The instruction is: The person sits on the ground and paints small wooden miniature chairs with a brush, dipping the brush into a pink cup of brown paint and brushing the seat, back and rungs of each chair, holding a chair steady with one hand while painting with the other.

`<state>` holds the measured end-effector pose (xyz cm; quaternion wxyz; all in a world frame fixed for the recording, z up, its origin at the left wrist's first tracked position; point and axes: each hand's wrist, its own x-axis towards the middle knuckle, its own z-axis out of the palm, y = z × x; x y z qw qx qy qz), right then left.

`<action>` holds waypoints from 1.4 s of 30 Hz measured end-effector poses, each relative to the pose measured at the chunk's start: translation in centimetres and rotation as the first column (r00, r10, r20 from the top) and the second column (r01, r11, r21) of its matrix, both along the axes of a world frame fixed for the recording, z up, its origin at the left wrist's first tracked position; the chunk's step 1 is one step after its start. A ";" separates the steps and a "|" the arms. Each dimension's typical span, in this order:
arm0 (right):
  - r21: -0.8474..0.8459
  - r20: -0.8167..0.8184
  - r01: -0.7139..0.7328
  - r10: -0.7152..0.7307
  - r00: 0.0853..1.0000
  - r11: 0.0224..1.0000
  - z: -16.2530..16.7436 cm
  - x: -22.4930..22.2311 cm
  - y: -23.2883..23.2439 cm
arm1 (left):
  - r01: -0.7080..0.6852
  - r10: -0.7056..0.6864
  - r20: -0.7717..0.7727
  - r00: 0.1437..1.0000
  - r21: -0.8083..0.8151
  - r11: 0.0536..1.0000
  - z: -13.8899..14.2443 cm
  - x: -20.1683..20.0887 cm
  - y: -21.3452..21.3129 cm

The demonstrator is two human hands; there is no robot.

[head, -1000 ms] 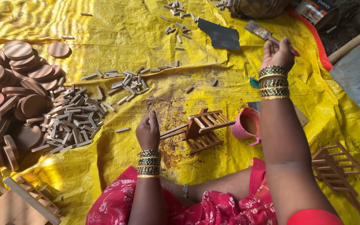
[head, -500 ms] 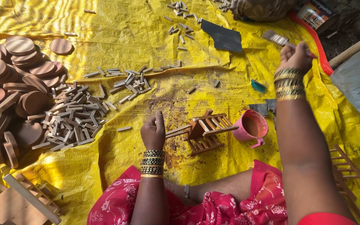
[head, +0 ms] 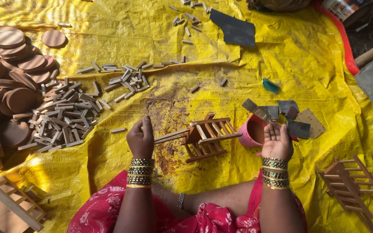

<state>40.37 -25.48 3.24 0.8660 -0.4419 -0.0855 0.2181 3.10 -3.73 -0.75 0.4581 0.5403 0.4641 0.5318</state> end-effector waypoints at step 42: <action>-0.602 0.723 -0.232 0.644 0.247 0.764 6.5 -14.5 1.8 | -0.061 0.071 -0.057 0.996 0.151 0.987 0.9 -0.9 -0.6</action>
